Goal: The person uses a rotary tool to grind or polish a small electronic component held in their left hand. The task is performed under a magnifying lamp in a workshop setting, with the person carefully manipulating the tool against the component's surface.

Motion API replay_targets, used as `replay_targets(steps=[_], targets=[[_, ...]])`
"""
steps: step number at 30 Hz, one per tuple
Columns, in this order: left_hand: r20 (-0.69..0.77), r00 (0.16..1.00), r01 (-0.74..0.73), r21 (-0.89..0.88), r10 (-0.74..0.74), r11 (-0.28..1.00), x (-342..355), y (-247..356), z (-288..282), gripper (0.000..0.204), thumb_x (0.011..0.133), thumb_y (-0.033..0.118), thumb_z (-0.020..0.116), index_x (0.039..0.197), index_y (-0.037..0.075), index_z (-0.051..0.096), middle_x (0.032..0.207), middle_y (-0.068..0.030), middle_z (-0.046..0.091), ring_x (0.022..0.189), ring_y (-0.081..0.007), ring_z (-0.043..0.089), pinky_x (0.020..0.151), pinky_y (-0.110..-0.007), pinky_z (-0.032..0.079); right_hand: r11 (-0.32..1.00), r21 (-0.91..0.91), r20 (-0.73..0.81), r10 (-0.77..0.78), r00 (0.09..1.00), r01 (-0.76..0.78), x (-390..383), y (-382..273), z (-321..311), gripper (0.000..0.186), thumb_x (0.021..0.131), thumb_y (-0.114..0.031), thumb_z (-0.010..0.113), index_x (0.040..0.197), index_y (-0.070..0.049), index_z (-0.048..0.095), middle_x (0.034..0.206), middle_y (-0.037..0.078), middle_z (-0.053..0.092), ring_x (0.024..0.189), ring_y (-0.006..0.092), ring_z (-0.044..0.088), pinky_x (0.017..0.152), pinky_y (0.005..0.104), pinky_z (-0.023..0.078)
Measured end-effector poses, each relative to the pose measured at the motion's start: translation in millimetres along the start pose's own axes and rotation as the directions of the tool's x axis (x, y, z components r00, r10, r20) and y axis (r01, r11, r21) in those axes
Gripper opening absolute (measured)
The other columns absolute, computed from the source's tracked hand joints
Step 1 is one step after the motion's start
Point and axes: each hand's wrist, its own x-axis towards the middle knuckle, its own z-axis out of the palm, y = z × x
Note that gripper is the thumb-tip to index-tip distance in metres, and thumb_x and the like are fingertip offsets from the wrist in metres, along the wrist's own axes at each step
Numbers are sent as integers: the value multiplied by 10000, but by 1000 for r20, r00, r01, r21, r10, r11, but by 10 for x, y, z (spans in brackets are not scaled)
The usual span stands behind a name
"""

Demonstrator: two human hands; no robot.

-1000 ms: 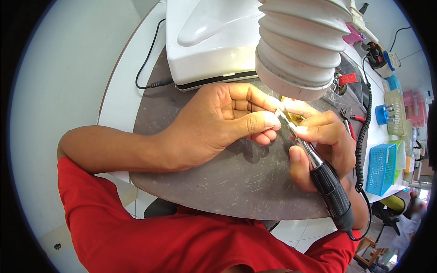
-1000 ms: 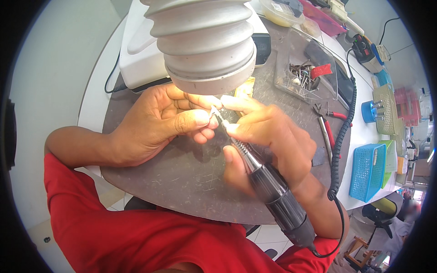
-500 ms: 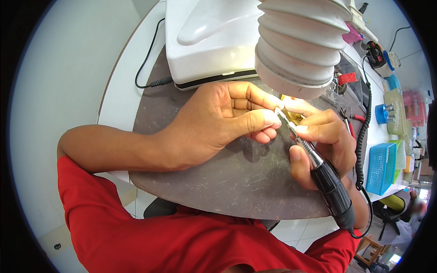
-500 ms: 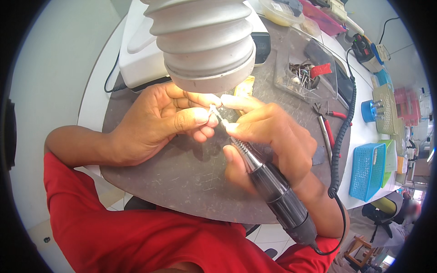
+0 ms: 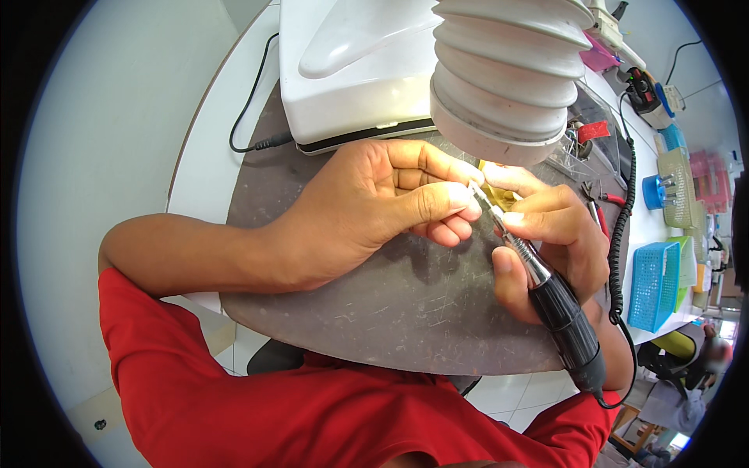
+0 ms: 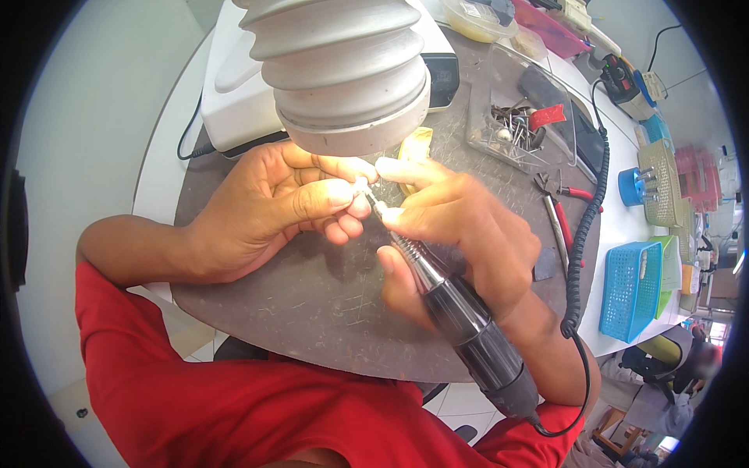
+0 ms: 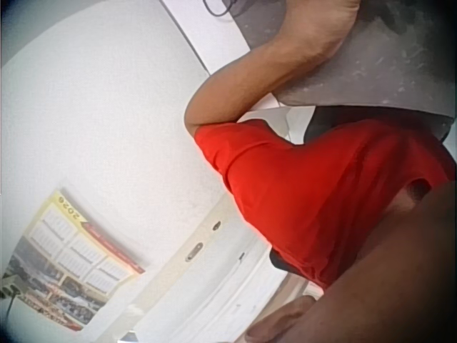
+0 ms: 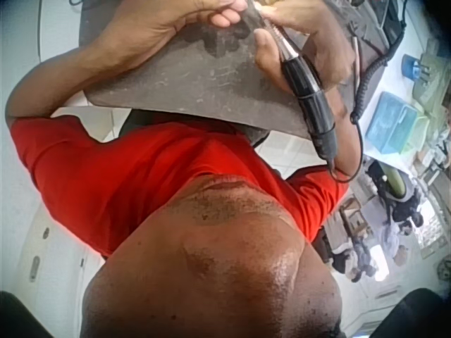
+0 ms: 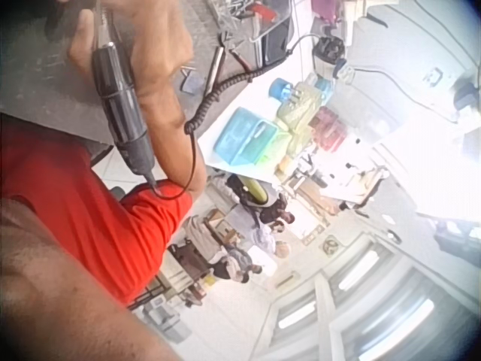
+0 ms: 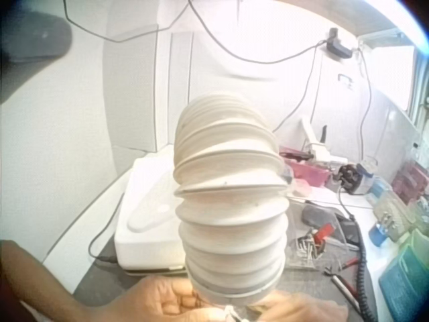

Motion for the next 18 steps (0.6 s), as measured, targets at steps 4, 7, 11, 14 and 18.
replay_targets(steps=[4, 7, 11, 14, 18], targets=[[14, 1000, -5, -4, 5, 1000, 0, -10, -12, 248, 898, 102, 573, 1095, -47, 549, 940, -118, 618, 806, -118, 609, 739, -237, 519, 1000, 5, -3, 13, 1000, -13, -4, -11, 7, 215, 769, -25, 620, 949, 48, 527, 852, 157, 541, 978, 398, 597, 901, 518, 435], [10, 1000, 4, -6, -3, 1000, -4, -8, -11, 246, 899, 103, 571, 1095, -45, 550, 942, -116, 617, 802, -116, 608, 737, -235, 519, 1000, -5, -17, 26, 1000, -26, -8, -2, 29, 213, 766, -22, 619, 948, 46, 531, 848, 154, 539, 979, 402, 596, 907, 527, 428], [18, 1000, 13, -24, -12, 1000, 3, -12, -16, 259, 902, 112, 568, 1109, -42, 547, 951, -110, 614, 799, -114, 605, 735, -232, 517, 1000, 7, -11, 13, 1000, -13, -2, -7, 19, 215, 766, -22, 618, 952, 44, 533, 850, 154, 540, 988, 404, 594, 911, 528, 424], [33, 999, 23, -44, -21, 999, 10, -29, -37, 273, 904, 119, 566, 1123, -43, 544, 957, -104, 611, 807, -113, 602, 734, -232, 514, 1000, 13, 0, 29, 1000, -29, -11, -17, 7, 216, 767, -22, 619, 954, 43, 533, 851, 154, 541, 992, 404, 593, 908, 526, 426], [35, 999, 33, -57, -31, 998, 5, -23, -32, 271, 903, 124, 565, 1118, -41, 547, 957, -100, 609, 818, -112, 598, 736, -234, 513, 999, -27, -23, 32, 999, -33, -1, -19, 23, 218, 764, -19, 616, 955, 43, 532, 855, 155, 541, 984, 404, 596, 898, 527, 435]])
